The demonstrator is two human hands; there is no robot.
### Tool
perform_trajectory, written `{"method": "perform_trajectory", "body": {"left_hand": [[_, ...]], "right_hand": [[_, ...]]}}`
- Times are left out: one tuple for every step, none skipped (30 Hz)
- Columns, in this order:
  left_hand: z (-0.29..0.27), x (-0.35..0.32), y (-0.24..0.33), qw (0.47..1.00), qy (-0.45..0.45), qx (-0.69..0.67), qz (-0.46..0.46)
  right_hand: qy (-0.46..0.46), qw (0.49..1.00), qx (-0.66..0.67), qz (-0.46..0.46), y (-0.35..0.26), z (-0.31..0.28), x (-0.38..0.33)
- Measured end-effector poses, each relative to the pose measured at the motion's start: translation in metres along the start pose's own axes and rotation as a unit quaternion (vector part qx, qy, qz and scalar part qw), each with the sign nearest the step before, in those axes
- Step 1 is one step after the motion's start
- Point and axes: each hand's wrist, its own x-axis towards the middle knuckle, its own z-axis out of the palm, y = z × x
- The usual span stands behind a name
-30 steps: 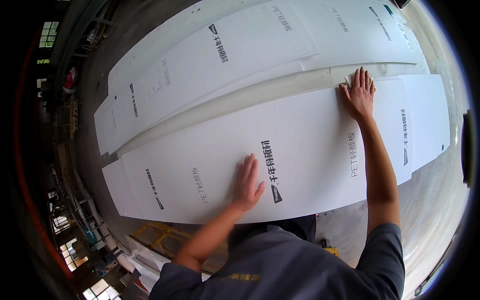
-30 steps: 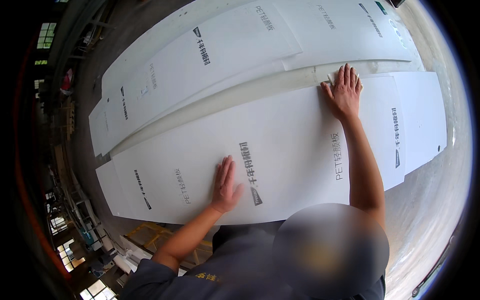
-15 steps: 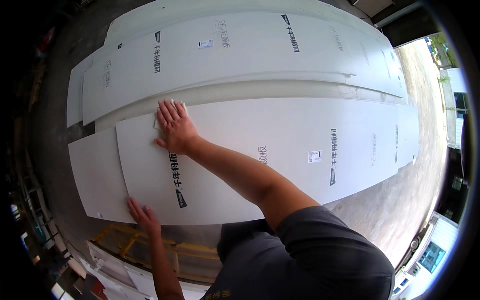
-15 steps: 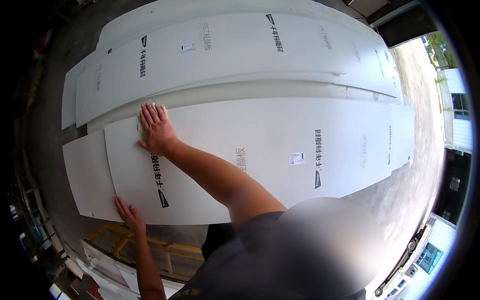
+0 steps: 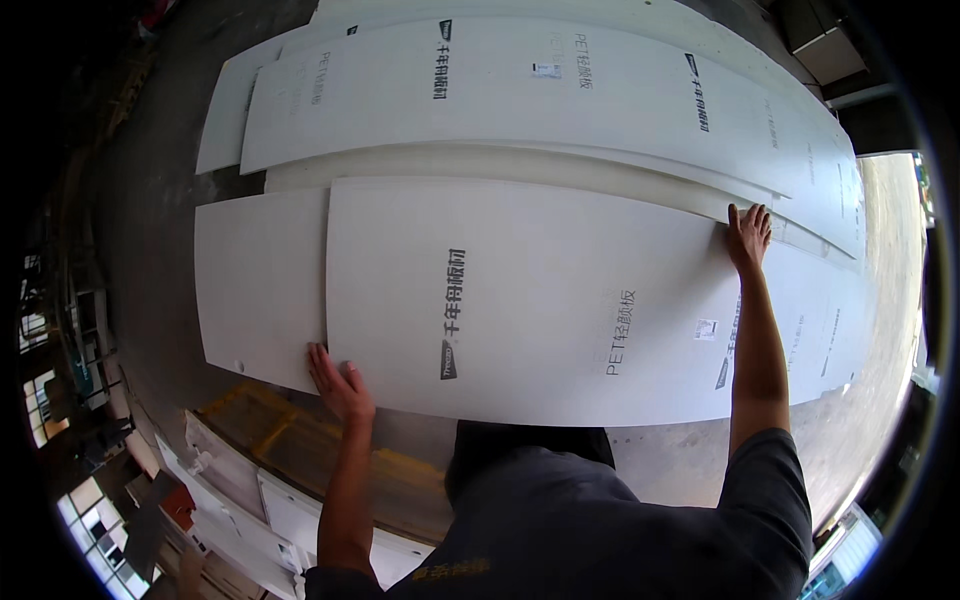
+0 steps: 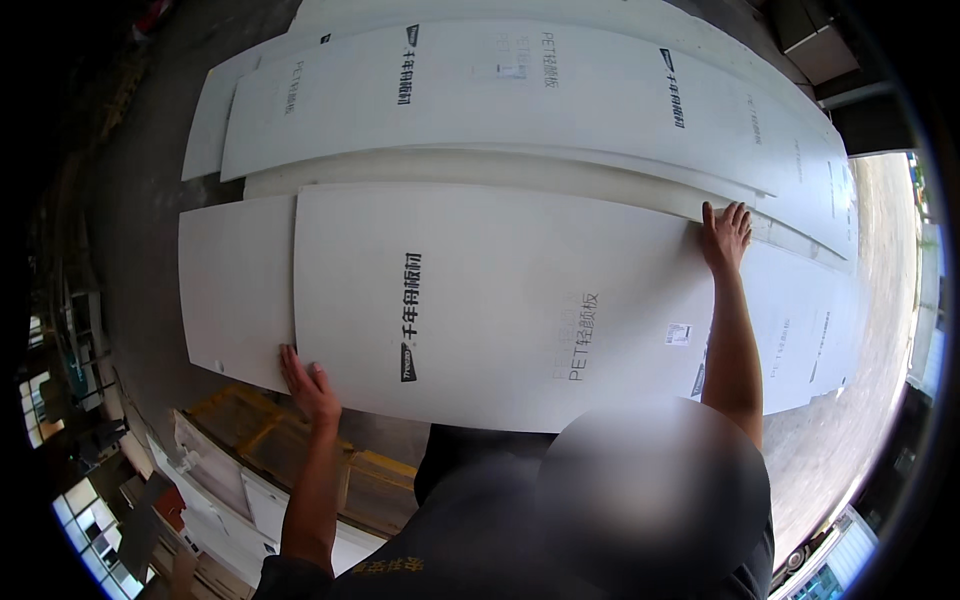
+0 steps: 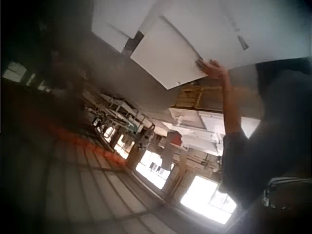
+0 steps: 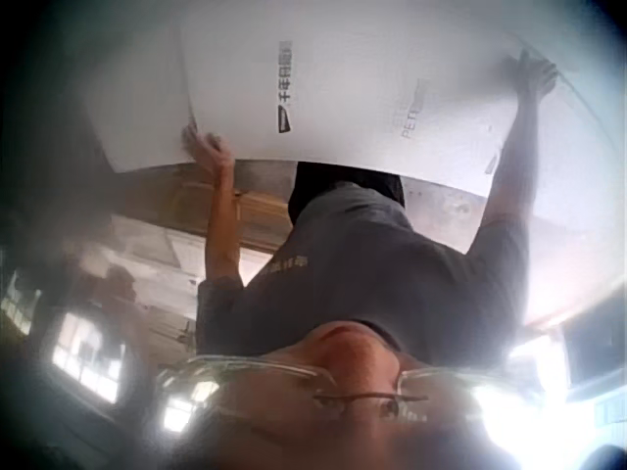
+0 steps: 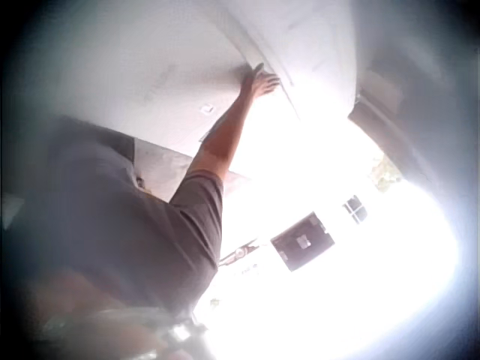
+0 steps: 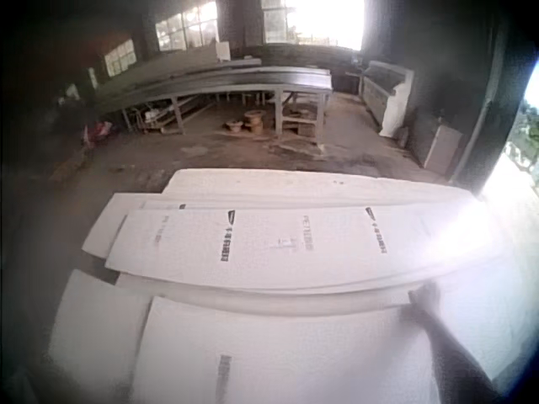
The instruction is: The person wipes the surfaces of large white panels with a cloth, then lifts and repositions them on a workbench. The person repeats this process across multiple panels, handling them one at a time.
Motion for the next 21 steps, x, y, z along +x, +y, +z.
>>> {"method": "perform_trajectory", "body": {"left_hand": [[-0.003,0.003,0.004,1.0,-0.002,0.0,0.001],[-0.004,0.004,0.006,1.0,-0.003,-0.002,-0.006],[-0.004,0.003,0.006,1.0,-0.008,-0.01,-0.007],[-0.007,0.002,0.007,1.0,-0.007,-0.012,-0.005],[-0.008,0.0,0.007,1.0,-0.006,-0.016,-0.005],[-0.009,0.0,0.006,1.0,-0.006,-0.024,-0.002],[-0.007,0.0,0.006,0.999,-0.011,-0.039,-0.005],[-0.006,-0.003,0.005,0.998,-0.016,-0.053,-0.009],[-0.007,-0.004,0.005,0.997,-0.02,-0.068,-0.013],[-0.01,-0.003,0.005,0.996,-0.032,-0.082,-0.002],[-0.015,-0.002,0.007,0.995,-0.042,-0.095,0.007],[-0.016,-0.001,0.007,0.992,-0.053,-0.111,0.018],[-0.015,-0.003,0.002,0.99,-0.064,-0.121,0.03],[-0.017,0.003,-0.004,0.98,-0.084,-0.17,0.053],[-0.02,0.009,-0.01,0.967,-0.104,-0.217,0.076],[-0.025,0.011,-0.02,0.954,-0.123,-0.26,0.089],[-0.031,0.023,-0.039,0.957,-0.117,-0.245,0.107],[-0.037,0.043,-0.06,0.96,-0.11,-0.244,0.081],[-0.036,0.064,-0.093,0.968,-0.085,-0.226,0.072],[-0.034,0.091,-0.122,0.978,-0.059,-0.192,0.056],[-0.032,0.108,-0.141,0.987,-0.03,-0.156,0.039]], "right_hand": [[0.003,0.999,-0.002,-0.042,-0.023,0.006,-0.014],[0.01,0.996,-0.004,-0.088,-0.05,0.01,-0.027],[0.015,0.99,0.003,-0.14,-0.087,0.009,-0.051],[0.032,0.984,-0.014,-0.176,-0.127,0.013,-0.073],[0.039,0.977,-0.006,-0.207,-0.175,0.008,-0.098],[0.031,0.974,-0.012,-0.226,-0.227,-0.003,-0.122],[0.04,0.966,-0.005,-0.256,-0.271,-0.006,-0.142],[0.021,0.96,0.02,-0.279,-0.317,-0.015,-0.162],[-0.002,0.953,0.023,-0.301,-0.364,-0.018,-0.18],[-0.001,0.944,0.029,-0.328,-0.41,-0.019,-0.2],[0.004,0.931,0.042,-0.361,-0.456,-0.018,-0.22],[0.016,0.918,0.066,-0.391,-0.5,-0.015,-0.238],[0.004,0.906,0.071,-0.417,-0.544,-0.016,-0.256],[0.005,0.897,0.066,-0.436,-0.579,-0.019,-0.266],[0.018,0.893,0.064,-0.446,-0.605,-0.015,-0.274],[0.024,0.889,0.063,-0.452,-0.616,-0.012,-0.287],[0.028,0.888,0.059,-0.456,-0.617,-0.011,-0.303],[0.031,0.888,0.054,-0.455,-0.61,-0.012,-0.323],[-0.03,0.873,0.041,-0.485,-0.593,-0.018,-0.361],[-0.085,0.854,0.027,-0.512,-0.576,-0.028,-0.391],[-0.096,0.844,0.02,-0.527,-0.572,-0.032,-0.394]]}}
